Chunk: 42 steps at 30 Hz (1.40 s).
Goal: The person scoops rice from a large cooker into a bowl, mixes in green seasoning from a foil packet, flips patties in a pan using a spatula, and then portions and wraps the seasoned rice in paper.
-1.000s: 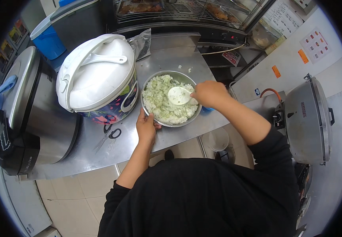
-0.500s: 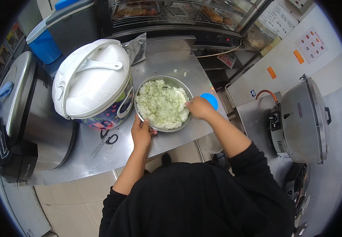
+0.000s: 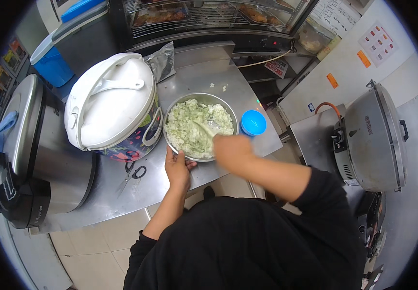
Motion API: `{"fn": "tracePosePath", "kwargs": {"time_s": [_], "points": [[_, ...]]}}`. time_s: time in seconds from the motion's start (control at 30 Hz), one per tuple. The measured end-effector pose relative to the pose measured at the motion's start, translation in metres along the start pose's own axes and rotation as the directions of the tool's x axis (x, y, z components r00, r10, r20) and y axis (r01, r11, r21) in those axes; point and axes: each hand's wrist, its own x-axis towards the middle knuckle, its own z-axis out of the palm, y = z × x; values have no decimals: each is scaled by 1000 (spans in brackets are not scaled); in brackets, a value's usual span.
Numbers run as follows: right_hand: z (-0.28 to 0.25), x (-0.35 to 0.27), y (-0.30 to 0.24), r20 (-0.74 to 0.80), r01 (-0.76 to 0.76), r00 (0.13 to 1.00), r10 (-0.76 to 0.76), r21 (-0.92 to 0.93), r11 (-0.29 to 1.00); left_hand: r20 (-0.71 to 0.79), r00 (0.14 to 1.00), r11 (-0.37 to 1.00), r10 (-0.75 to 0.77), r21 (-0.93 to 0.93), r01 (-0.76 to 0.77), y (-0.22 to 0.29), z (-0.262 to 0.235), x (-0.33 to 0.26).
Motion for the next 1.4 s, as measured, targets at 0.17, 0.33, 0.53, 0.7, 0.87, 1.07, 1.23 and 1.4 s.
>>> {"fn": "tracePosePath", "kwargs": {"time_s": [0.17,0.33,0.53,0.7,0.87,1.07,1.23,1.4], "points": [[-48,14,28,188,-161,963,195,-182,970,-39,998,999,48,-13,-48,-5,0,-6],[-26,58,36,132,-289,946,297,-76,954,-39,990,990,133,58,-130,-12,1,0],[-1,107,72,78,-196,979,189,92,976,118,990,990,81,104,-93,7,-14,19],[-28,131,81,169,131,977,-133,23,991,240,968,978,-80,204,30,29,-32,32],[-18,96,49,91,382,924,-371,-181,907,195,976,986,-95,153,65,18,-24,27],[15,14,24,-218,411,866,-450,-202,889,34,997,996,-74,-49,76,10,-14,13],[18,-1,47,-157,240,954,-254,-102,965,-3,995,995,-95,-8,95,10,-5,14],[-74,-5,58,-39,-24,999,26,36,999,21,995,992,-94,80,92,17,-12,13]]}}
